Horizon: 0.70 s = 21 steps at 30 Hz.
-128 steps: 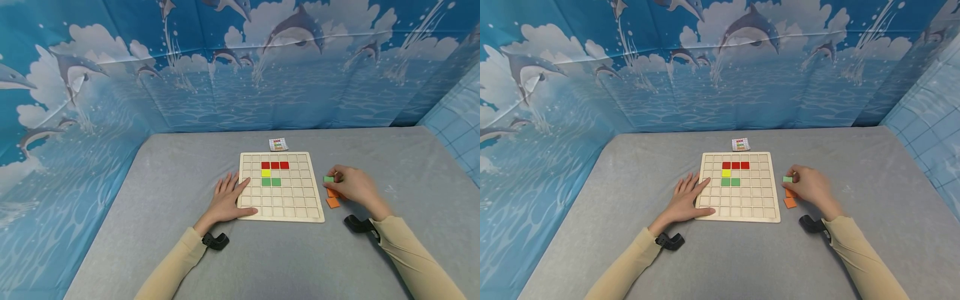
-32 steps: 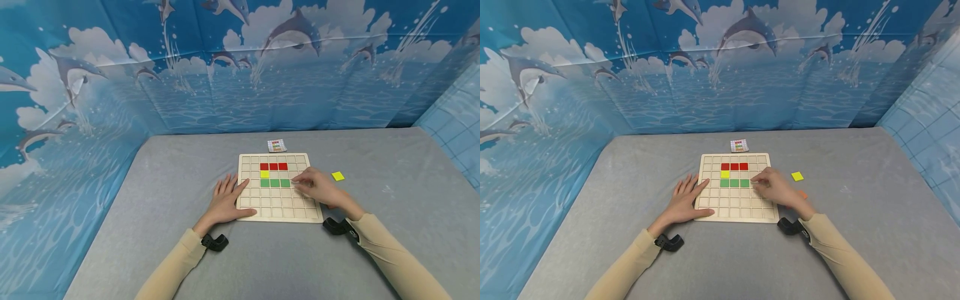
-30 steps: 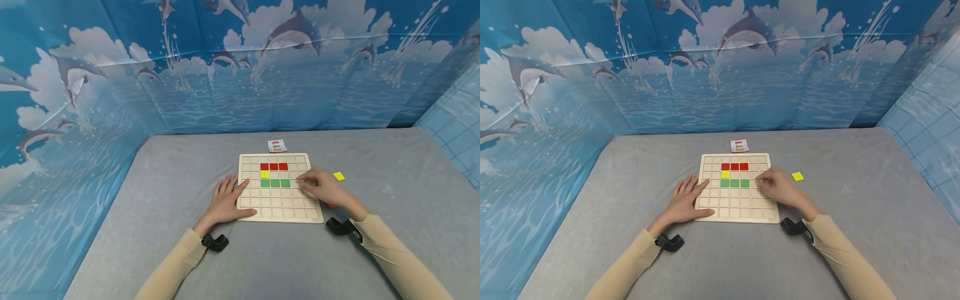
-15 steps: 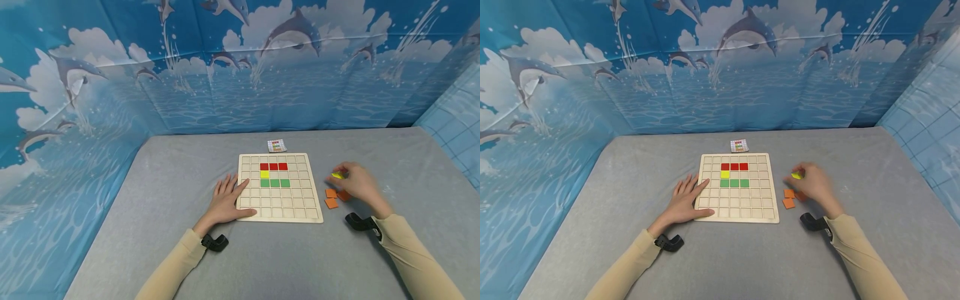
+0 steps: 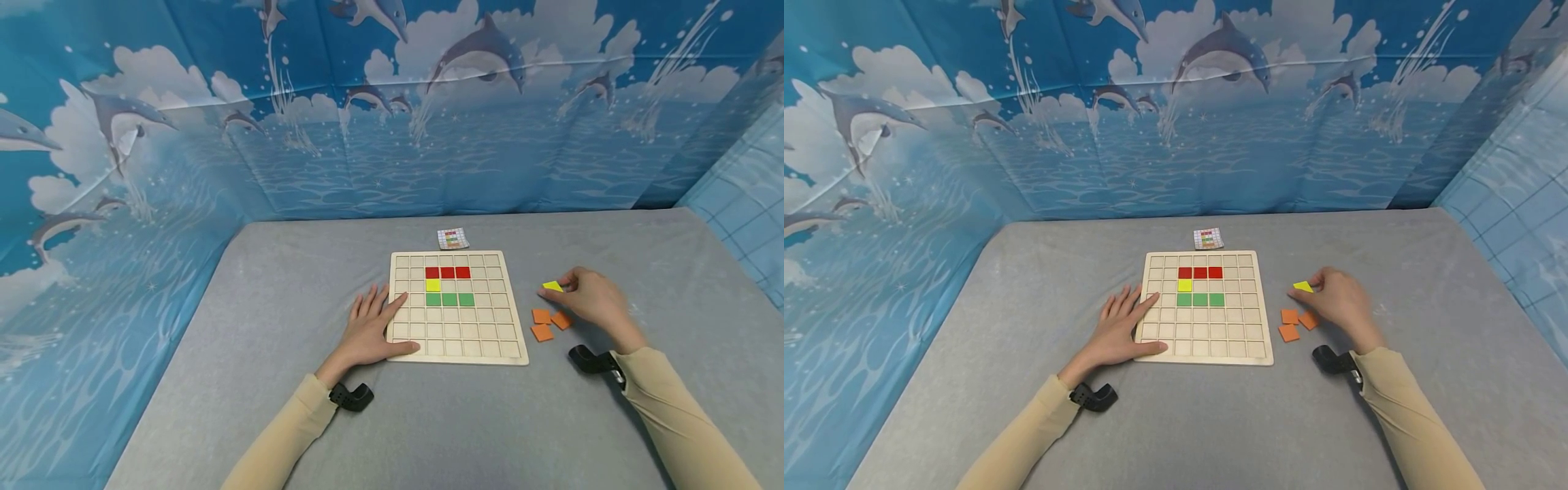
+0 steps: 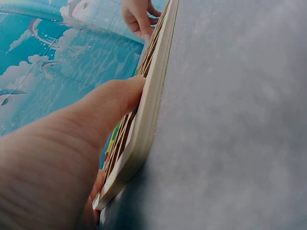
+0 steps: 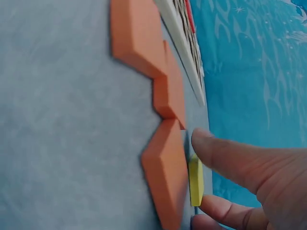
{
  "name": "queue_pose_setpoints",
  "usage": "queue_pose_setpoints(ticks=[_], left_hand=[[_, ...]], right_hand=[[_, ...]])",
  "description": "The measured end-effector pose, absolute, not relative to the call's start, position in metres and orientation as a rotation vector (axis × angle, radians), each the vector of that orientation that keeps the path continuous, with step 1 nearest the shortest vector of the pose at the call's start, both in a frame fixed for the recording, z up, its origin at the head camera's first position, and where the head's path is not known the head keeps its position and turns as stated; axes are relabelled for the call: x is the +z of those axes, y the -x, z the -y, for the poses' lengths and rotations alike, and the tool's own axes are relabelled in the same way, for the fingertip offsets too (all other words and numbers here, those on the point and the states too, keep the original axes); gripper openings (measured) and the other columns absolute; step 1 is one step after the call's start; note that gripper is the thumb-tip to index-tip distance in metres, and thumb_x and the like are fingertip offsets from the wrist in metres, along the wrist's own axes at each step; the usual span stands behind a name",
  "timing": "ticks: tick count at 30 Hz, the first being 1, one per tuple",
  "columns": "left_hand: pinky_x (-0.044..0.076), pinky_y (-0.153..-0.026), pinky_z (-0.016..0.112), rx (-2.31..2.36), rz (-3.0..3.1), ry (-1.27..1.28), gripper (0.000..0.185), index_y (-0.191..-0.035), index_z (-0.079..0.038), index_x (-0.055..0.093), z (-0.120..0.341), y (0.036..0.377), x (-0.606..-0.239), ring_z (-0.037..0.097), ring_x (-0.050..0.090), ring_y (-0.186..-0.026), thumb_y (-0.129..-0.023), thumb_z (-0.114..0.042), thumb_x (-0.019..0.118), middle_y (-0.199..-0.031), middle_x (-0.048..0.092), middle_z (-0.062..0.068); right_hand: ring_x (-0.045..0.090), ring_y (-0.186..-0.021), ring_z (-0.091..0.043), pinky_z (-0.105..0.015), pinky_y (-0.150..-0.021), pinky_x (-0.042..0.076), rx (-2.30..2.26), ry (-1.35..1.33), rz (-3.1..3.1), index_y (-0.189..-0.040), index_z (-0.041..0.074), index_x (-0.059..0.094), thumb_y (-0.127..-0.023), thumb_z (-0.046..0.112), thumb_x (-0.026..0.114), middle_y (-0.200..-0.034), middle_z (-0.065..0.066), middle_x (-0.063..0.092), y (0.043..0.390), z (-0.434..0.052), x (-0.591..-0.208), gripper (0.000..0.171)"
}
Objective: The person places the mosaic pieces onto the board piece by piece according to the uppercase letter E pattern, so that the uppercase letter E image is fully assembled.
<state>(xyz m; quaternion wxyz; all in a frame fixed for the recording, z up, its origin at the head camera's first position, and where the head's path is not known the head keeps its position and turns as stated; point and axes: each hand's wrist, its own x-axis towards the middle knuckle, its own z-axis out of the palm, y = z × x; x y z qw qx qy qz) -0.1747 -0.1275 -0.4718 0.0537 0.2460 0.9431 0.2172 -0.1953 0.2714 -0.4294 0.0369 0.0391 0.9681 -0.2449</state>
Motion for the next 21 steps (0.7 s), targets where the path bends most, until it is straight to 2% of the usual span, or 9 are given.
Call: queue_pose_setpoints(ticks=[12, 21], left_hand=[[-0.003, -0.110, 0.049, 0.661, -2.866, -0.753, 0.090, -0.153, -0.026, 0.023, 0.127, 0.173, -0.466, 0.029, -0.005, -0.143, -0.080, -0.063, 0.062, -0.158, 0.006, 0.010], [-0.003, -0.110, 0.049, 0.655, -2.870, -0.751, 0.090, -0.153, -0.026, 0.024, 0.127, 0.172, -0.468, 0.028, -0.005, -0.143, -0.080, -0.064, 0.061, -0.158, 0.006, 0.009]], right_hand=[[0.047, -0.063, -0.022, -0.030, -0.051, 0.035, -0.812, -0.048, -2.973, -0.094, -0.003, 0.056, -0.083, 0.026, 0.072, -0.077, -0.011, 0.053, 0.196, -0.264, -0.435, 0.035], [0.049, -0.056, -0.019, -0.031, -0.048, 0.037, -0.960, 0.032, -2.996, -0.089, 0.000, 0.055, -0.084, 0.017, 0.072, -0.074, -0.009, 0.055, 0.191, -0.259, -0.435, 0.025]])
